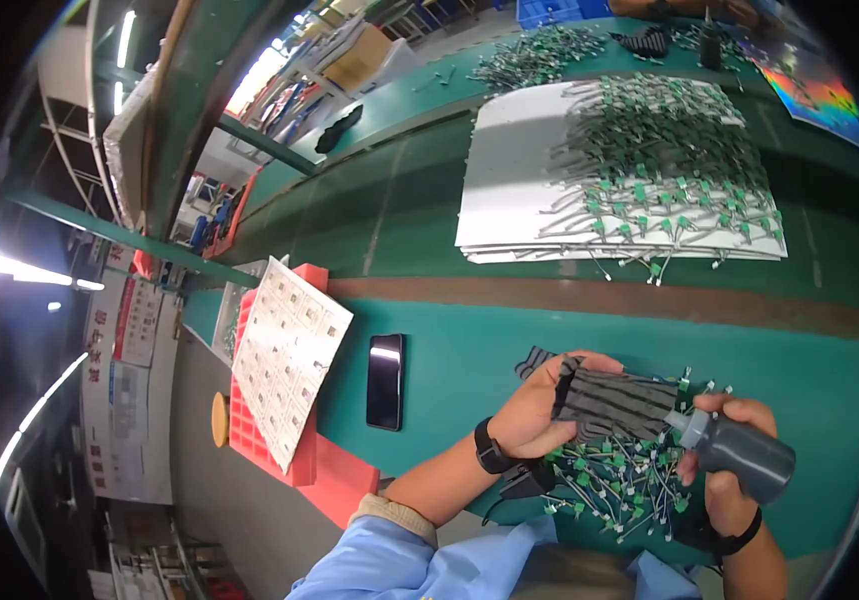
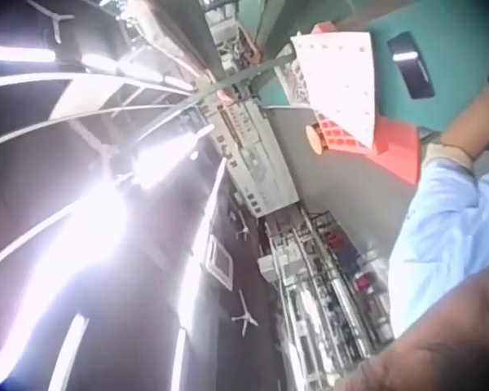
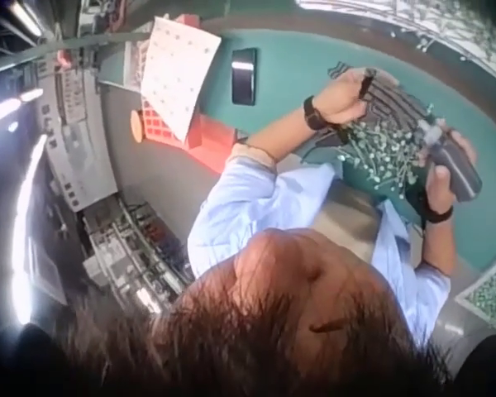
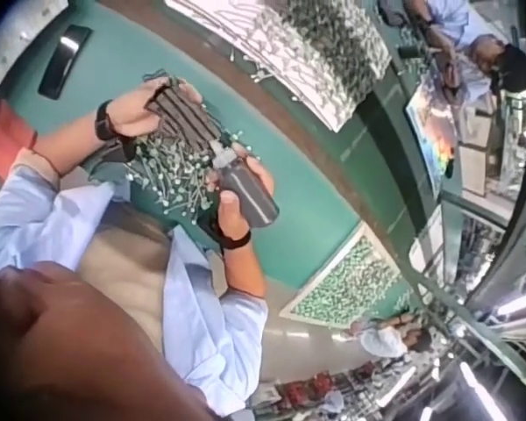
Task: The person picks up a wire assembly from a pile, applies liquid from a squeeze bottle to the connector, and places it onto a stack. After repeating this, the person wipes the tip of the bottle with a cloth and continues the process.
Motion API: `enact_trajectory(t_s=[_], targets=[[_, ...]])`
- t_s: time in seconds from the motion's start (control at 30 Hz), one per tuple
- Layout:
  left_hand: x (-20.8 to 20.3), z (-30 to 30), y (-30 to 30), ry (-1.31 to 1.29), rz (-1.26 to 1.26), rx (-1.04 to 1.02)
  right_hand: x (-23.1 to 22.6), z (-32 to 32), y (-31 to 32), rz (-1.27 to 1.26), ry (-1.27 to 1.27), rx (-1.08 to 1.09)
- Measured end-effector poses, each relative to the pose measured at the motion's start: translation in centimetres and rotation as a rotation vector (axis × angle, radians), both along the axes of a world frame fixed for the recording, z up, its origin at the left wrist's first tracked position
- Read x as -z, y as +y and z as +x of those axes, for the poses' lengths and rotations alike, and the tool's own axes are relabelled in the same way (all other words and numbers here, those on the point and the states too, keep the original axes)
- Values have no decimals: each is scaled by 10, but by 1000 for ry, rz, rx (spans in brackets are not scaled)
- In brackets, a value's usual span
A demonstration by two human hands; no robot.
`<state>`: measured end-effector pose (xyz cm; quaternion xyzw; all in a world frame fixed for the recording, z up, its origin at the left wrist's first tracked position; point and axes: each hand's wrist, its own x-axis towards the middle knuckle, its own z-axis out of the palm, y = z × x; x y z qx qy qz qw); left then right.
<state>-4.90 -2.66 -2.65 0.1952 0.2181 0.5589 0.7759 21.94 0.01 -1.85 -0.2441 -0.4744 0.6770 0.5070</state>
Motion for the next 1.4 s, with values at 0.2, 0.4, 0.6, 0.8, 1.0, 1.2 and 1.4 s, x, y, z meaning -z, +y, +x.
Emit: enact_trajectory(t_s=[0.2, 0.4, 0.6, 0.8, 1.0, 1.2, 1.4], targets=[[-2, 2, 0, -1, 53, -18, 0, -4, 1, -26, 25, -18], [-4, 2, -1, 144, 41, -173, -8, -11, 3, 7, 11, -44], [-16, -17, 3, 200, 39, -374, -25, -4, 11, -229, 58, -60], [-18, -27, 6, 201, -48, -408, -25, -6, 35, 1142, -608, 112], [-13, -30, 10, 229, 17, -407, -43, -1, 13, -409, -28, -338], [-2, -31, 5, 211, 33, -351, -26, -3, 31, -49, -126, -258], [4, -30, 11, -103, 81, -194, -4, -13, 19, 264, -299, -117]])
